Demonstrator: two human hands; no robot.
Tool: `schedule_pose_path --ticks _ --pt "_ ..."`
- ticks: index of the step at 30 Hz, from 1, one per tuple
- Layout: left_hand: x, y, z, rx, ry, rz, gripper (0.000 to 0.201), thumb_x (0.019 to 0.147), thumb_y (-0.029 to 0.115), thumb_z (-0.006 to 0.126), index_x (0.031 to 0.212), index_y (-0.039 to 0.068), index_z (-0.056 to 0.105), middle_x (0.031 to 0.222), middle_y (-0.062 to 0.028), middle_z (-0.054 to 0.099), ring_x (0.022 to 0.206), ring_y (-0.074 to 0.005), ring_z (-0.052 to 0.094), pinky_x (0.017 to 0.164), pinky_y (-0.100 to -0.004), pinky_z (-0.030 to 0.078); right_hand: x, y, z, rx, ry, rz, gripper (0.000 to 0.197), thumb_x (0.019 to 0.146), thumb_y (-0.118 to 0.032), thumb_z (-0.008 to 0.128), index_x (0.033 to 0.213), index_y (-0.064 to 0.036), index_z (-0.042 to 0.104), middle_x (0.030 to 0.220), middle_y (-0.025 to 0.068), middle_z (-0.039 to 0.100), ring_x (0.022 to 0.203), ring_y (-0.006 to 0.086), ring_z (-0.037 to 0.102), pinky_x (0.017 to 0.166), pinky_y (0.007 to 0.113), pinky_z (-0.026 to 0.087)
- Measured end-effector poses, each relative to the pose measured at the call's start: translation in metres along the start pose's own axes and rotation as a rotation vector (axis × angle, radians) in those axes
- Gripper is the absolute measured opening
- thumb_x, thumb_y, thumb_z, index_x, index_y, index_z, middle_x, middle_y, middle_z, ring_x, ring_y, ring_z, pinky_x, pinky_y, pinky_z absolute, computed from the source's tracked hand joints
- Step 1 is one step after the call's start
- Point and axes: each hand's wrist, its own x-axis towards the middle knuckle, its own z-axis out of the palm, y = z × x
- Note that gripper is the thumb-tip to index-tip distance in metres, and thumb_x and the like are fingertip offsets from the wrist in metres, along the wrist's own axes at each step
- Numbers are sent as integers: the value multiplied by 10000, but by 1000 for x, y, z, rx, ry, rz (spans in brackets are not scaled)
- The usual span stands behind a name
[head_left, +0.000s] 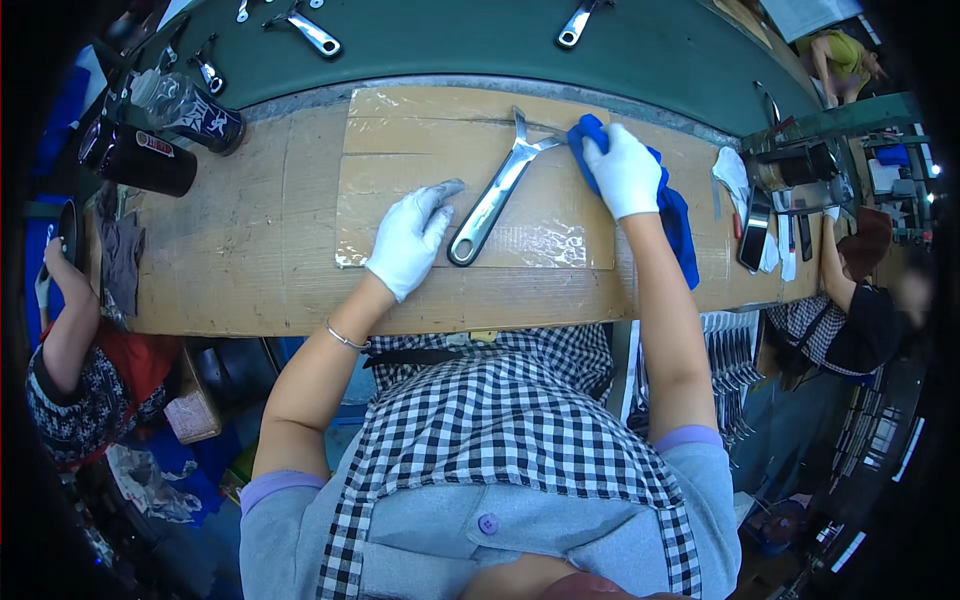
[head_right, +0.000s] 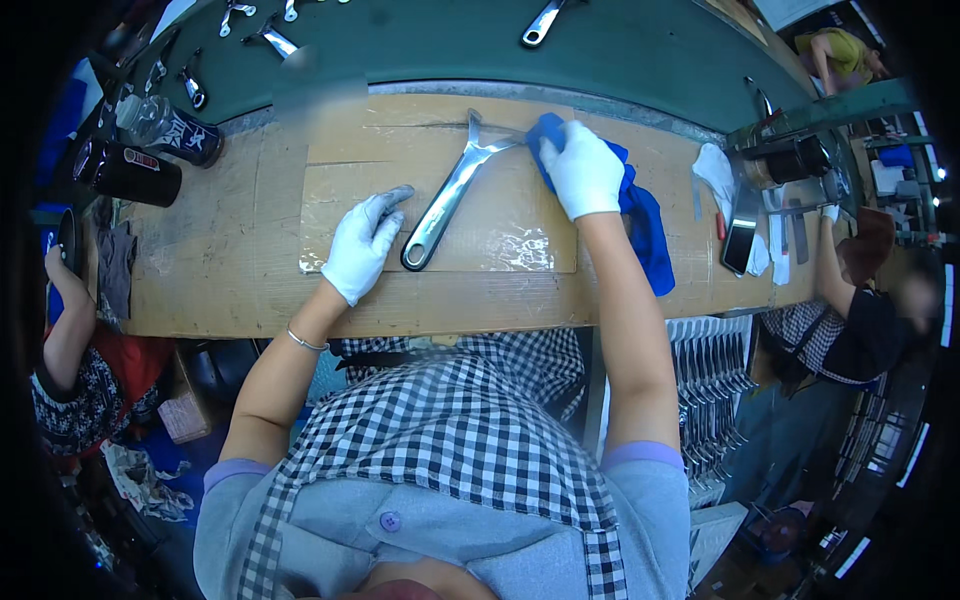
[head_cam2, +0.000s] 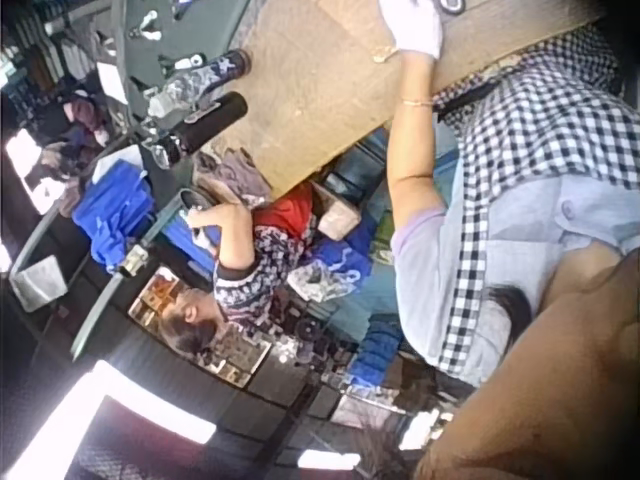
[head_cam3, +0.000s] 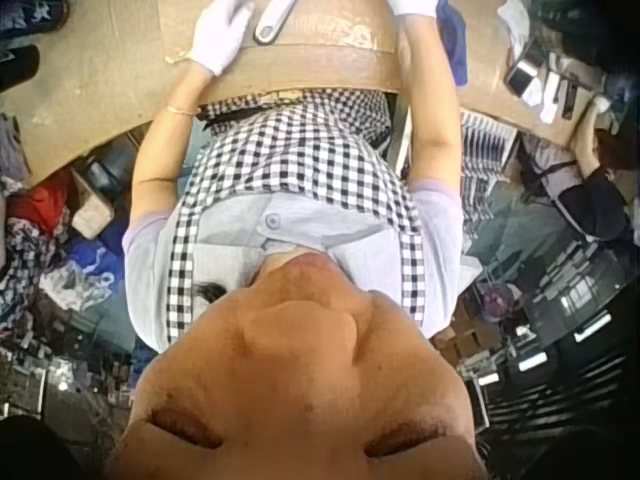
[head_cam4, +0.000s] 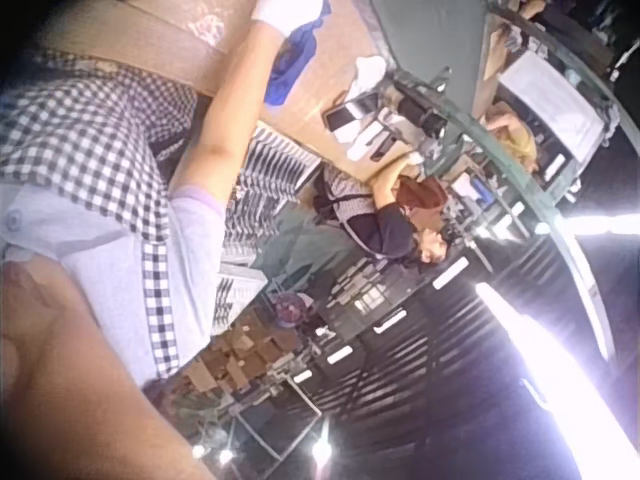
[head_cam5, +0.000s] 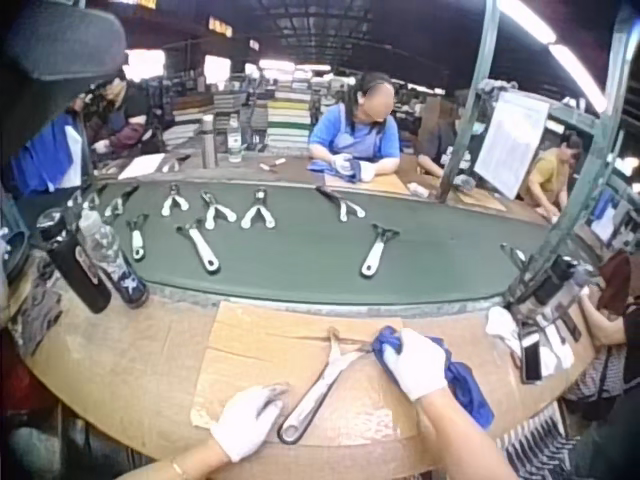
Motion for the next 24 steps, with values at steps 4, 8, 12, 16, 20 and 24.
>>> schedule_pose_path --ticks 4,8,12,16,20,24 --pt "12 26 8 300 -125 -149 639 849 433 724 1322 11 645 955 -219 730 897 -369 709 837 -446 550 -12 -50 -29 257 88 37 399 896 -423 650 1059 -60 672 979 224 733 930 428 708 839 510 555" --pt "24 38 30 596 -212 -71 377 787 374 759 973 48 717 770 -167 724 703 -326 716 729 -428 572 -43 -104 -5 143 -5 -313 299 871 -338 691 1003 -70 679 945 183 714 818 380 705 758 469 573" --pt "23 25 38 555 -160 -13 266 760 305 758 843 67 671 696 -174 696 678 -344 698 688 -450 561 -40 -118 24 95 -90 -248 229 893 -289 638 903 -75 718 889 166 728 798 353 720 720 473 581" --pt "22 23 39 568 -151 33 368 793 342 766 1017 59 690 699 -176 693 670 -354 695 678 -474 558 -15 -118 26 45 -131 -223 247 906 -253 589 893 -60 744 898 193 744 787 368 733 723 476 587" --pt "23 29 39 584 -169 -16 531 802 367 769 1198 34 651 718 -153 704 680 -349 698 693 -471 559 15 -118 27 69 -166 -122 283 898 -206 559 891 -47 793 920 238 753 898 378 752 812 462 588" --pt "21 30 40 610 -162 -45 696 804 463 765 1332 27 642 744 -192 693 688 -360 682 695 -458 556 43 -107 36 151 -98 -119 295 890 -203 551 898 -29 789 924 233 754 893 387 747 812 467 587"
